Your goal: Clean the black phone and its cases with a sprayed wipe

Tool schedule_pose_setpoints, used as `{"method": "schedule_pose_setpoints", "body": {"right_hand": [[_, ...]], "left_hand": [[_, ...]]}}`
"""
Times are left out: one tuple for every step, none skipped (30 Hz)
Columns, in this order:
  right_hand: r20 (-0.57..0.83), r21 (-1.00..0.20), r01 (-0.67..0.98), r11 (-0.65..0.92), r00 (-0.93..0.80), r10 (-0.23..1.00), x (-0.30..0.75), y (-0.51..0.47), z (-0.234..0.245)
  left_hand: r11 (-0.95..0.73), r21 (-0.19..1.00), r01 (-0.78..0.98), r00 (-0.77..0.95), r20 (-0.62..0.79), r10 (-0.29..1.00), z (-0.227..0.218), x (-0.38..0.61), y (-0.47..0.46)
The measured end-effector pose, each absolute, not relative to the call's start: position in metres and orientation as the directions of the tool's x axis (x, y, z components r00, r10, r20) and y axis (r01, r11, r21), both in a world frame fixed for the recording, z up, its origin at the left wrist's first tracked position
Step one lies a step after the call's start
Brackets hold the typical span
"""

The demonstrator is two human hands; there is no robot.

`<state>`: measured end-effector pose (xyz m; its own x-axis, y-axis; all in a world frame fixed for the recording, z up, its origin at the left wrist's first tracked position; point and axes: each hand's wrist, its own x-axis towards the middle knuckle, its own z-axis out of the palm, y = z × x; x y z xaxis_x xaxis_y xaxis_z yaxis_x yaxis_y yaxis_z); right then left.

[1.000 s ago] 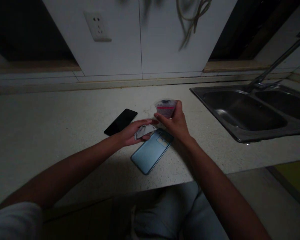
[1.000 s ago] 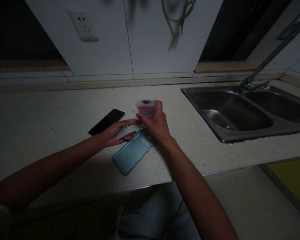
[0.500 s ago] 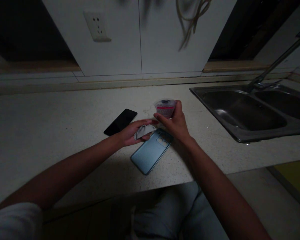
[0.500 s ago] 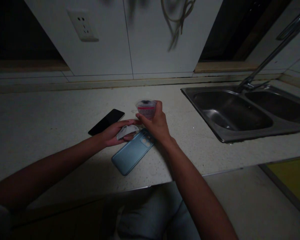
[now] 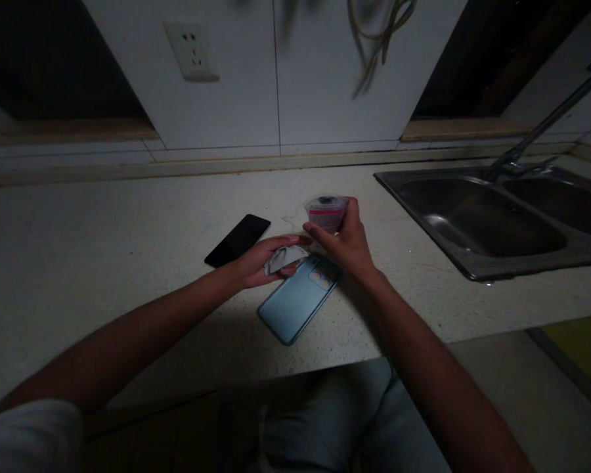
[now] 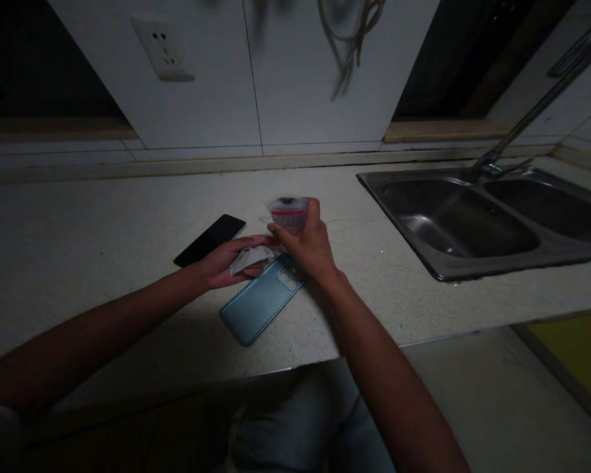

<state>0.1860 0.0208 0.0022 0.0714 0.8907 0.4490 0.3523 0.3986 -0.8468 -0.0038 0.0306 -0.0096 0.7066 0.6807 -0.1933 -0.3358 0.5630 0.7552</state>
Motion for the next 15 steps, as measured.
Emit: {"method": "schedule_pose_setpoints", "body": {"right_hand": [[0.449, -0.847, 0.352, 0.399, 0.071, 0.891, 0.1861, 0.0208, 0.0021], [0.449, -0.847, 0.351, 0.399, 0.072, 0.89, 0.1861, 0.0207, 0.002], [0.449, -0.847, 0.351, 0.399, 0.074, 0.89, 0.1862, 0.0206, 0.002], [0.449, -0.847, 0.353, 0.397, 0.076, 0.89, 0.1861, 0.0205, 0.0021], [0.449, -0.847, 0.355, 0.397, 0.076, 0.89, 0.1861, 0.0204, 0.0022], [0.45, -0.845, 0.357, 0.397, 0.075, 0.89, 0.186, 0.0204, 0.0023], [0.451, -0.845, 0.358, 0.398, 0.075, 0.89, 0.186, 0.0203, 0.0025], [0.452, -0.844, 0.359, 0.399, 0.074, 0.889, 0.1859, 0.0202, 0.0028], [0.453, -0.843, 0.359, 0.4, 0.072, 0.889, 0.1858, 0.02, 0.0031], [0.452, -0.843, 0.359, 0.4, 0.071, 0.889, 0.1858, 0.0198, 0.0035], [0.45, -0.844, 0.361, 0.398, 0.07, 0.89, 0.1858, 0.0196, 0.004], [0.447, -0.844, 0.364, 0.394, 0.07, 0.892, 0.1858, 0.0194, 0.0045], [0.444, -0.843, 0.368, 0.391, 0.067, 0.894, 0.1858, 0.0192, 0.005], [0.442, -0.842, 0.372, 0.39, 0.062, 0.895, 0.1859, 0.0189, 0.0055], [0.442, -0.84, 0.375, 0.391, 0.056, 0.895, 0.186, 0.0187, 0.0059]], "left_hand": [[0.562, 0.757, -0.333, 0.708, -0.193, 0.68, -0.0102, -0.004, 0.0309], [0.56, 0.76, -0.331, 0.708, -0.192, 0.68, -0.0107, -0.0041, 0.0311], [0.559, 0.761, -0.329, 0.708, -0.192, 0.679, -0.011, -0.0042, 0.0313], [0.559, 0.761, -0.33, 0.709, -0.191, 0.679, -0.0112, -0.0043, 0.0314], [0.558, 0.761, -0.331, 0.708, -0.191, 0.68, -0.0112, -0.0044, 0.0315], [0.559, 0.76, -0.332, 0.708, -0.19, 0.68, -0.0111, -0.0044, 0.0316], [0.56, 0.76, -0.331, 0.71, -0.19, 0.678, -0.011, -0.0045, 0.0317], [0.561, 0.76, -0.329, 0.713, -0.19, 0.675, -0.0109, -0.0046, 0.0317], [0.561, 0.761, -0.326, 0.715, -0.189, 0.673, -0.0109, -0.0047, 0.0318], [0.561, 0.762, -0.324, 0.717, -0.189, 0.671, -0.0109, -0.0048, 0.0319], [0.562, 0.763, -0.32, 0.719, -0.191, 0.669, -0.0109, -0.0049, 0.032], [0.562, 0.763, -0.319, 0.719, -0.191, 0.668, -0.011, -0.005, 0.032], [0.561, 0.763, -0.32, 0.718, -0.191, 0.669, -0.011, -0.005, 0.0319], [0.561, 0.763, -0.322, 0.716, -0.191, 0.671, -0.011, -0.0049, 0.0318], [0.561, 0.761, -0.325, 0.714, -0.192, 0.674, -0.011, -0.0047, 0.0317]]}}
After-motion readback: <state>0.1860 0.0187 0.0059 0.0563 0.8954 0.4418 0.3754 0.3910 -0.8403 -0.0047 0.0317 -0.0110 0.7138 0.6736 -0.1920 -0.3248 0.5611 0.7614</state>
